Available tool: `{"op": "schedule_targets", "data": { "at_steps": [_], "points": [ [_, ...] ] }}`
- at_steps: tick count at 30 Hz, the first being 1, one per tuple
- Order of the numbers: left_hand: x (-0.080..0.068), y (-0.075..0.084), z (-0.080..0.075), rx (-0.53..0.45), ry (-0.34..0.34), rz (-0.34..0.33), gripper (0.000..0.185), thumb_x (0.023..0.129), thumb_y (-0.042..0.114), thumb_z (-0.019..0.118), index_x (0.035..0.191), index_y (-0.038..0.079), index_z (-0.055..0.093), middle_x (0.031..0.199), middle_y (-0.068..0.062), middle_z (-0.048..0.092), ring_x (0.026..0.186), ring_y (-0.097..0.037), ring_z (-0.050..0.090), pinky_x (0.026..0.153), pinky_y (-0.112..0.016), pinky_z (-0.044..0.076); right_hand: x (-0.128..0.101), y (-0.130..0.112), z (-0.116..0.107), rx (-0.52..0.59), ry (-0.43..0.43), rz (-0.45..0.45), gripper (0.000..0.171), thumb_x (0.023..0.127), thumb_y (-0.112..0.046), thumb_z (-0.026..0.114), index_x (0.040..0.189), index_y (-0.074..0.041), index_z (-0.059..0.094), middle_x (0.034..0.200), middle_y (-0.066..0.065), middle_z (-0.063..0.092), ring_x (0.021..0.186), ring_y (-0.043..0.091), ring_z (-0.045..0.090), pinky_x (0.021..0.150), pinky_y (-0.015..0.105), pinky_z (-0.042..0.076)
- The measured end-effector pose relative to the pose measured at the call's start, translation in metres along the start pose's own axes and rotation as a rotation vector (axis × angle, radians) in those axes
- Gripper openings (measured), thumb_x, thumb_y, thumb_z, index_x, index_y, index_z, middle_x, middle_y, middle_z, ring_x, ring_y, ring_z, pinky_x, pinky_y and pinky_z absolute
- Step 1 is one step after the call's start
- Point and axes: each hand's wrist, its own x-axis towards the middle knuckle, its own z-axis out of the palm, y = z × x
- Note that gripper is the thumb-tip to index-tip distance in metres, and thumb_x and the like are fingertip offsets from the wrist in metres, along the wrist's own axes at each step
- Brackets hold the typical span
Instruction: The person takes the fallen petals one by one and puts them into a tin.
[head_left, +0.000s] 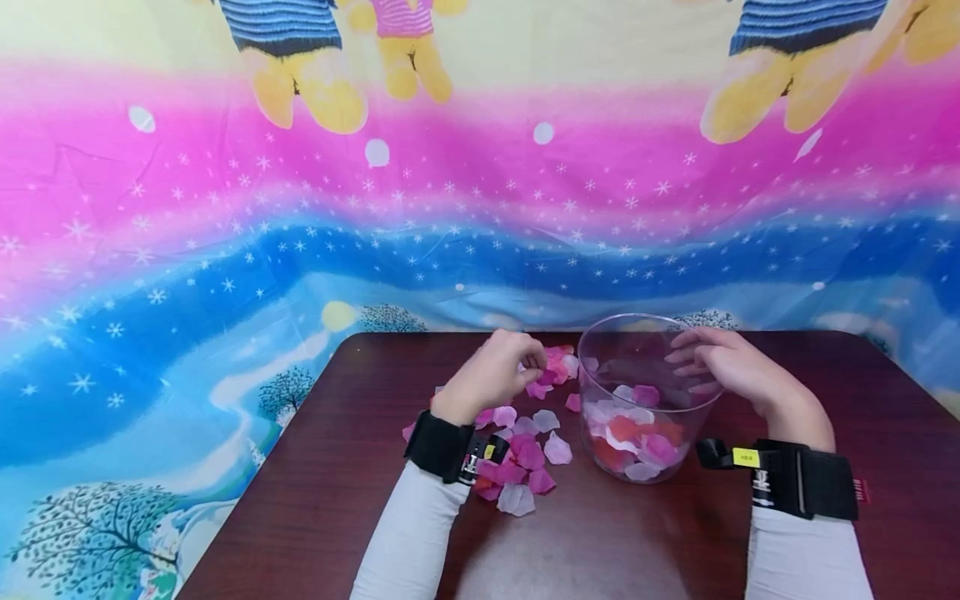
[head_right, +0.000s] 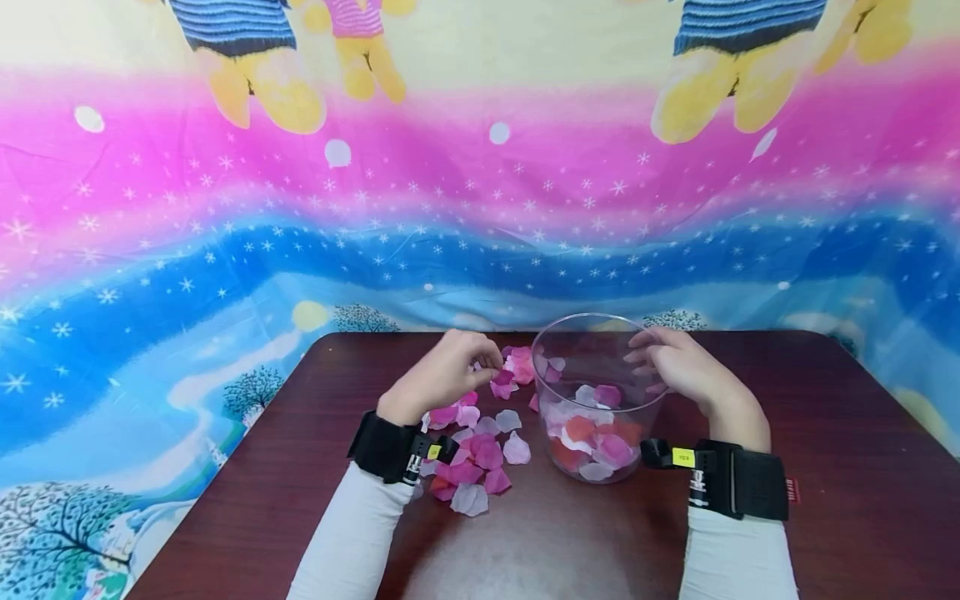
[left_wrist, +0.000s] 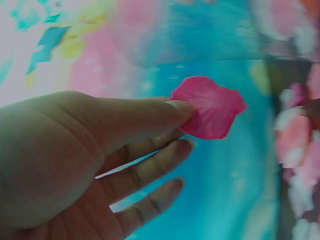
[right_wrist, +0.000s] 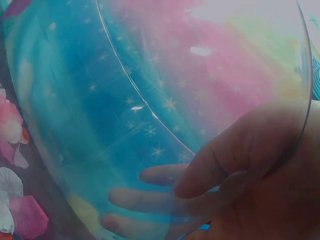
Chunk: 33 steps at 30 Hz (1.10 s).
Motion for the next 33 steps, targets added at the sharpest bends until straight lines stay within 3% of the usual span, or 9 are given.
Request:
{"op": "schedule_targets", "data": {
  "at_steps": [7,13,20,26,33],
  "points": [
    [-0.014,0.02,-0.031,-0.067,0.208,0.096,0.011,0.093,0.001,0.074,0.103,0.005,0.077,0.097,-0.002,0.071,0.086,-0.011,0.065,0.08,-0.019,0.054,0.0,0.001,0.0,-0.01,-0.003,-0.002,0.045,0.104,-0.005,0.026,0.144,0.011,0.04,0.138,0.036,0.053,0.122,0.05,0.058,0.086,0.047,0.059],
    [-0.017,0.037,-0.038,-0.092,0.315,0.227,0.013,0.091,-0.001,0.075,0.102,0.006,0.077,0.098,-0.001,0.072,0.088,-0.01,0.064,0.082,-0.015,0.053,0.0,0.001,0.0,-0.016,0.001,-0.004,0.045,0.105,-0.006,0.025,0.144,0.011,0.04,0.139,0.036,0.053,0.123,0.051,0.057,0.086,0.047,0.059],
    [-0.011,0.054,-0.023,0.009,0.266,0.269,0.017,0.089,0.007,0.08,0.106,0.01,0.078,0.106,-0.001,0.073,0.101,-0.014,0.065,0.091,-0.017,0.051,0.001,0.001,0.001,-0.029,0.0,0.002,0.046,0.105,-0.006,0.023,0.144,0.011,0.04,0.139,0.035,0.053,0.123,0.051,0.057,0.087,0.048,0.059],
    [-0.004,0.06,-0.01,0.096,0.242,0.308,0.015,0.093,0.008,0.076,0.107,0.012,0.078,0.107,0.002,0.073,0.104,-0.013,0.064,0.096,-0.024,0.05,0.0,0.001,0.001,-0.038,0.006,0.002,0.045,0.105,-0.006,0.023,0.144,0.011,0.04,0.139,0.035,0.053,0.123,0.051,0.057,0.087,0.048,0.059],
    [-0.004,0.059,-0.009,0.141,0.219,0.283,0.018,0.093,0.011,0.076,0.111,0.013,0.078,0.108,0.003,0.073,0.106,-0.012,0.064,0.1,-0.024,0.048,0.001,0.001,0.001,-0.046,0.009,-0.001,0.045,0.106,-0.007,0.023,0.144,0.01,0.041,0.139,0.035,0.053,0.122,0.05,0.058,0.086,0.047,0.06]
  ]
}}
